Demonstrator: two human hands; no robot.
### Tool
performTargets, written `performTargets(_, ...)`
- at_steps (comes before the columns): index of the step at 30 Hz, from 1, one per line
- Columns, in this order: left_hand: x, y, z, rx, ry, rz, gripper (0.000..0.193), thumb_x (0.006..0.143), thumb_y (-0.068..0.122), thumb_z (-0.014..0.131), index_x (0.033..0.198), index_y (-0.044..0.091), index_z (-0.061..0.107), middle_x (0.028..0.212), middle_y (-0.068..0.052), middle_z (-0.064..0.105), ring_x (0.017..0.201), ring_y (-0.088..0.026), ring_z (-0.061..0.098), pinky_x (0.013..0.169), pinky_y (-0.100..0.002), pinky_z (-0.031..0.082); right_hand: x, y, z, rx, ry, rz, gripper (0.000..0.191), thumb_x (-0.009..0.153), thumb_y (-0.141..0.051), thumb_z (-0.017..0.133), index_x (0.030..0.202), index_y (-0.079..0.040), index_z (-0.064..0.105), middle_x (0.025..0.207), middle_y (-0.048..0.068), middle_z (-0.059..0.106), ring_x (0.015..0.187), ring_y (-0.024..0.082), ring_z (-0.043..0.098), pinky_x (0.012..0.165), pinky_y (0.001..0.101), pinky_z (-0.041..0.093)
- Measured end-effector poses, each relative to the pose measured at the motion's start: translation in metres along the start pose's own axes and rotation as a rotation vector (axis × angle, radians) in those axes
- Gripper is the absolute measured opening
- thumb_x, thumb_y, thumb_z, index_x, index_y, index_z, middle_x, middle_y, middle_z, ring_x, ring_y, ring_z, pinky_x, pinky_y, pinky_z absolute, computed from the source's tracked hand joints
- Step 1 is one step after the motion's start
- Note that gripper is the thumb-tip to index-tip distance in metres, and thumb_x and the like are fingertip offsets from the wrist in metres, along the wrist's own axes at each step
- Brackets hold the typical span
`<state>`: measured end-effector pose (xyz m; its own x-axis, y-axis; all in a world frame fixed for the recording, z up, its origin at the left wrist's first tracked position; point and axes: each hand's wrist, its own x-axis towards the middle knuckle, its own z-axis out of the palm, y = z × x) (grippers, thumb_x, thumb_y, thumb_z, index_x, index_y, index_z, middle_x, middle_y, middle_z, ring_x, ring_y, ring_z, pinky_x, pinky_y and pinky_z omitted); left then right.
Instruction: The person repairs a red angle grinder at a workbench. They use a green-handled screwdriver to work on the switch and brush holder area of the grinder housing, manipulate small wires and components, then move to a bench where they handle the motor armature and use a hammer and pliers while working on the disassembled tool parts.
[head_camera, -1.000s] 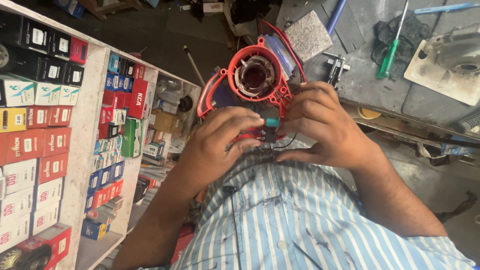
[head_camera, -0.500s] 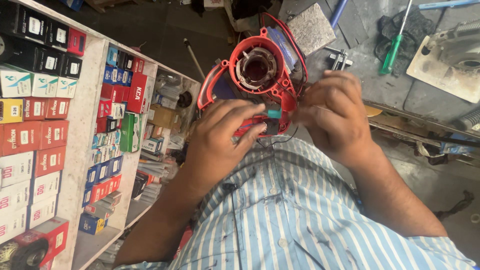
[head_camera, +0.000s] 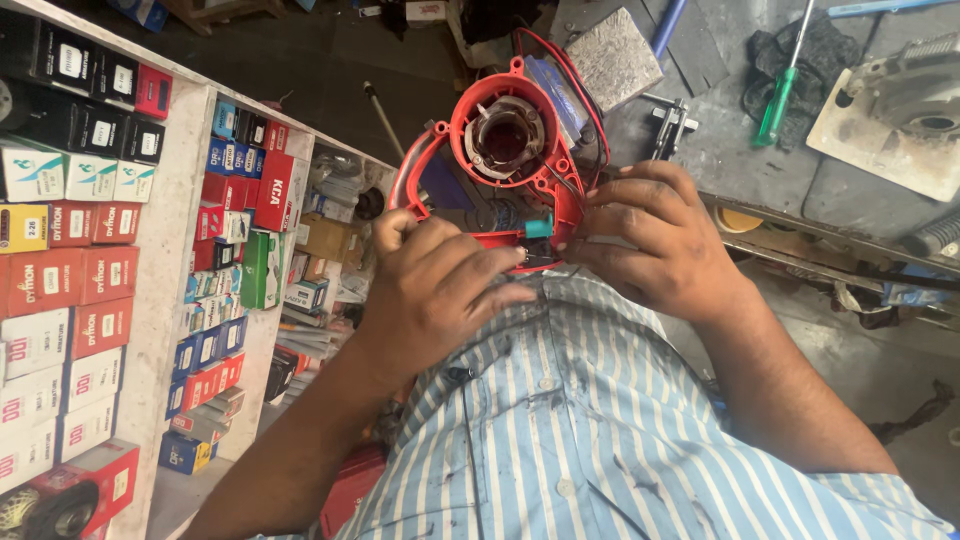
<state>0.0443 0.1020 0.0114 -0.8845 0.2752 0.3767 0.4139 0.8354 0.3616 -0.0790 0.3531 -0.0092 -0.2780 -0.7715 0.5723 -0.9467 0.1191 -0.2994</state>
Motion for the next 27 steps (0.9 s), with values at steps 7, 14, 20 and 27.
performTargets(7,0.011,0.012,0.003,-0.013,0.038,-0.035,0.048,0.093,0.04,0.08,0.13,0.013,0.066,0.131,-0.001,0.062,0.115,-0.022,0.058,0.103,-0.047,0.037,-0.01,-0.004,0.011,0.083,0.1,0.034,0.023,0.079,-0.014,0.087,0.1,-0.014,0.077,0.109,0.005,0.066,0.109,0.026,0.066,0.102,0.0489,0.052)
performTargets(14,0.014,0.008,0.0,-0.049,0.063,0.018,0.018,0.097,0.028,0.081,0.109,0.019,0.07,0.133,0.004,0.062,0.114,-0.02,0.058,0.104,-0.046,0.039,-0.012,-0.006,0.018,0.12,0.137,0.04,0.021,0.084,-0.007,0.084,0.103,-0.009,0.077,0.106,0.005,0.072,0.108,0.025,0.07,0.101,0.0467,0.054)
performTargets(20,0.019,0.005,-0.002,-0.237,0.034,-0.075,0.045,0.093,0.03,0.079,0.129,0.004,0.066,0.134,-0.008,0.064,0.12,-0.025,0.062,0.103,-0.046,0.044,-0.004,-0.003,0.014,0.093,0.106,-0.01,0.021,0.082,-0.007,0.083,0.103,-0.008,0.078,0.106,0.005,0.073,0.106,0.023,0.07,0.103,0.0473,0.052)
performTargets(27,0.017,-0.006,-0.006,-0.466,-0.031,-0.198,0.027,0.1,0.014,0.075,0.126,0.012,0.068,0.112,-0.003,0.075,0.111,-0.019,0.072,0.113,-0.046,0.05,0.001,-0.001,0.01,0.129,-0.022,0.047,0.026,0.076,-0.006,0.079,0.101,-0.011,0.077,0.105,0.002,0.065,0.112,0.025,0.062,0.107,0.0505,0.048)
